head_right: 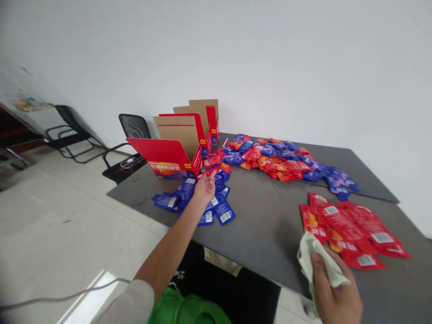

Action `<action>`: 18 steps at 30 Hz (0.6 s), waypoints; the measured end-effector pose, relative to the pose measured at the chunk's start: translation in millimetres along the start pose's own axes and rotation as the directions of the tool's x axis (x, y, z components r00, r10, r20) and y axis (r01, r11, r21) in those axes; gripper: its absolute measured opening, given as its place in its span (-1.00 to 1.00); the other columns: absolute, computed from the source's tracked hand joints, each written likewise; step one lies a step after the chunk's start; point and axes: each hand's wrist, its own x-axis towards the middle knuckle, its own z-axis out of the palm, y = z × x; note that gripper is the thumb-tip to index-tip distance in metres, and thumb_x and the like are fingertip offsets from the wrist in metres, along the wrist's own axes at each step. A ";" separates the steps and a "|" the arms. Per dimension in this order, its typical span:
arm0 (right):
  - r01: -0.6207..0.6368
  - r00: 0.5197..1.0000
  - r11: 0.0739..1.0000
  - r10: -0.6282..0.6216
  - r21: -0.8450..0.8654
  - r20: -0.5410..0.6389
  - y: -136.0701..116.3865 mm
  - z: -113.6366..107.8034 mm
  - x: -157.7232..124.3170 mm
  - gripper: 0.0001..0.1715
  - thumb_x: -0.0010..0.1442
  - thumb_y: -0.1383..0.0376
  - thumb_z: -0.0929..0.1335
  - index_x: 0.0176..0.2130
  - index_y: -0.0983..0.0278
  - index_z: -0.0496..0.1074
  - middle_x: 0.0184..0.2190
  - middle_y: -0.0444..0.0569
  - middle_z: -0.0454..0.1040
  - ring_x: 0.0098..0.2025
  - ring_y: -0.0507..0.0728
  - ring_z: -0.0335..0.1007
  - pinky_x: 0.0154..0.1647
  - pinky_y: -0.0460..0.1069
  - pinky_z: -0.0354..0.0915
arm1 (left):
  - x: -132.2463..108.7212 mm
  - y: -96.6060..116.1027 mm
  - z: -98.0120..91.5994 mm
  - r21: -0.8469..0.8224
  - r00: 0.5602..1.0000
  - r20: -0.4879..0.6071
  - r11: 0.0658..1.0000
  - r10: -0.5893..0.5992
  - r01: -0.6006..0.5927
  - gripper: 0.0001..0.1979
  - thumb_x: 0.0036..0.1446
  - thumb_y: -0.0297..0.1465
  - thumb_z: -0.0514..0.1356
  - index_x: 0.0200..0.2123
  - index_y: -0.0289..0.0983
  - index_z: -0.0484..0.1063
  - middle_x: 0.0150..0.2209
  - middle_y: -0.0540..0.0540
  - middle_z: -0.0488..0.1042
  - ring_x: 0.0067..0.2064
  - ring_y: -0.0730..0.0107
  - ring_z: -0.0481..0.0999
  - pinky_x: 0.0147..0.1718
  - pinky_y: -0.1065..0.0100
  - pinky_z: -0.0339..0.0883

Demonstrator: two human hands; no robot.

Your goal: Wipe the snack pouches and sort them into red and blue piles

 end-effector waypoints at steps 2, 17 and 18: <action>-0.005 1.000 1.000 0.005 -0.009 -0.004 2.1 0.8 0.6 -0.16 0.13 -0.30 0.40 0.13 0.20 0.59 0.06 0.19 0.61 0.15 0.59 0.50 0.20 0.42 0.33 | -6.8 1.6 0.0 0.000 1.000 0.022 1.000 -0.016 0.016 -0.75 0.55 -0.48 0.01 -0.11 -0.36 0.49 -0.11 -0.19 0.67 -0.52 0.72 0.51 -0.60 0.73 0.32; 0.007 1.000 1.000 -0.007 0.000 -0.014 0.5 3.0 -2.5 -0.21 0.13 -0.29 0.38 0.09 0.17 0.59 0.03 0.16 0.61 0.10 0.54 0.53 0.16 0.35 0.37 | -114.1 -62.7 -38.3 0.533 0.857 0.499 0.826 -0.132 -0.184 -0.61 0.22 -0.05 0.35 -0.32 -0.26 0.45 -0.53 0.03 0.46 -0.56 0.51 0.41 -0.59 0.49 0.13; 0.004 1.000 1.000 -0.004 0.001 -0.014 1.6 3.2 -2.4 -0.21 0.13 -0.29 0.39 0.08 0.18 0.59 0.02 0.15 0.62 0.09 0.52 0.54 0.15 0.33 0.37 | -120.6 -66.1 -43.7 0.616 0.805 0.570 0.735 -0.165 -0.285 -0.58 0.23 0.00 0.33 -0.34 -0.25 0.44 -0.53 0.02 0.47 -0.54 0.49 0.43 -0.55 0.47 0.17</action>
